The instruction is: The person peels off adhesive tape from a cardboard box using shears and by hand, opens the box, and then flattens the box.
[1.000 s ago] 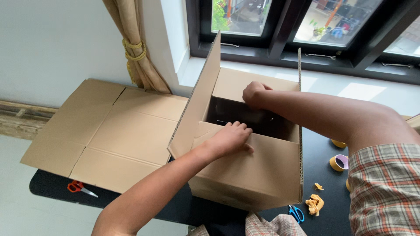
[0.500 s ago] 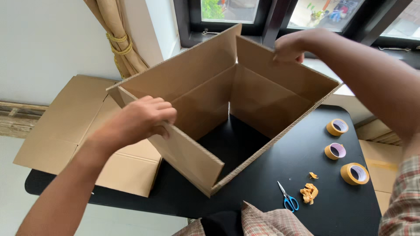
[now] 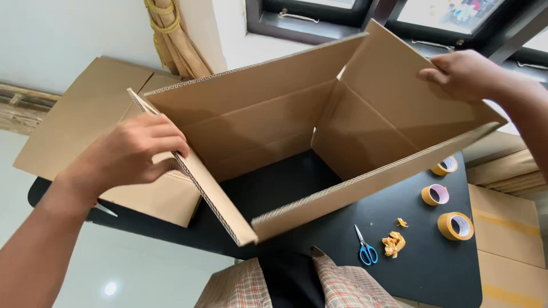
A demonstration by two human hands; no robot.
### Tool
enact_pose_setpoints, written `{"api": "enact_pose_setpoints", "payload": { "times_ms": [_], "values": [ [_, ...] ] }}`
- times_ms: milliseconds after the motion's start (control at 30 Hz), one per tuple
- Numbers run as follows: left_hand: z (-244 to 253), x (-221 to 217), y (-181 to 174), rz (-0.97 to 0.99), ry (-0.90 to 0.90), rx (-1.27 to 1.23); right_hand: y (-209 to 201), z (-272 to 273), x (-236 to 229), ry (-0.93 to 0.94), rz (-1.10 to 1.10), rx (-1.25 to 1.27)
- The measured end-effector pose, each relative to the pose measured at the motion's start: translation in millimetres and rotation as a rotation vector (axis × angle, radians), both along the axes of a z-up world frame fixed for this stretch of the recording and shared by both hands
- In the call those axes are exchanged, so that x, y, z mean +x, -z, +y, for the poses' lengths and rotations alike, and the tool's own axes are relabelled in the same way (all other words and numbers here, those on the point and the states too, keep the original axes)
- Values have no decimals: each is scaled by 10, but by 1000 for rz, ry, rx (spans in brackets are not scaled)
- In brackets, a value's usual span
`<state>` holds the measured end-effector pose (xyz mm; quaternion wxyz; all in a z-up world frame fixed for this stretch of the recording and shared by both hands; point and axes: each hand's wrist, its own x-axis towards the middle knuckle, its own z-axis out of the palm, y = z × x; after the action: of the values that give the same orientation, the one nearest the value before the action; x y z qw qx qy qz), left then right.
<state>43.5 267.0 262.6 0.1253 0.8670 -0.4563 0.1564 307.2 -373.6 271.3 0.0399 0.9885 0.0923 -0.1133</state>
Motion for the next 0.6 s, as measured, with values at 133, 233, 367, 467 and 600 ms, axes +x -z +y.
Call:
{"api": "enact_pose_setpoints", "payload": {
  "times_ms": [133, 233, 367, 467, 600],
  "values": [
    [91, -18, 139, -173, -139, 45, -12, -358, -205, -18, -24, -18],
    [-27, 25, 246, -325, -266, 72, -16, -684, -244, 48, 13, -27],
    [-362, 281, 327, -470, -428, 21, -3, -969, -276, 155, 116, -7],
    [-623, 538, 362, -339, -508, -140, 181, -1244, -203, 68, 54, -17],
    [-1033, 663, 462, -367, -637, -239, 347, -1530, -334, 140, -43, 65]
  ]
}}
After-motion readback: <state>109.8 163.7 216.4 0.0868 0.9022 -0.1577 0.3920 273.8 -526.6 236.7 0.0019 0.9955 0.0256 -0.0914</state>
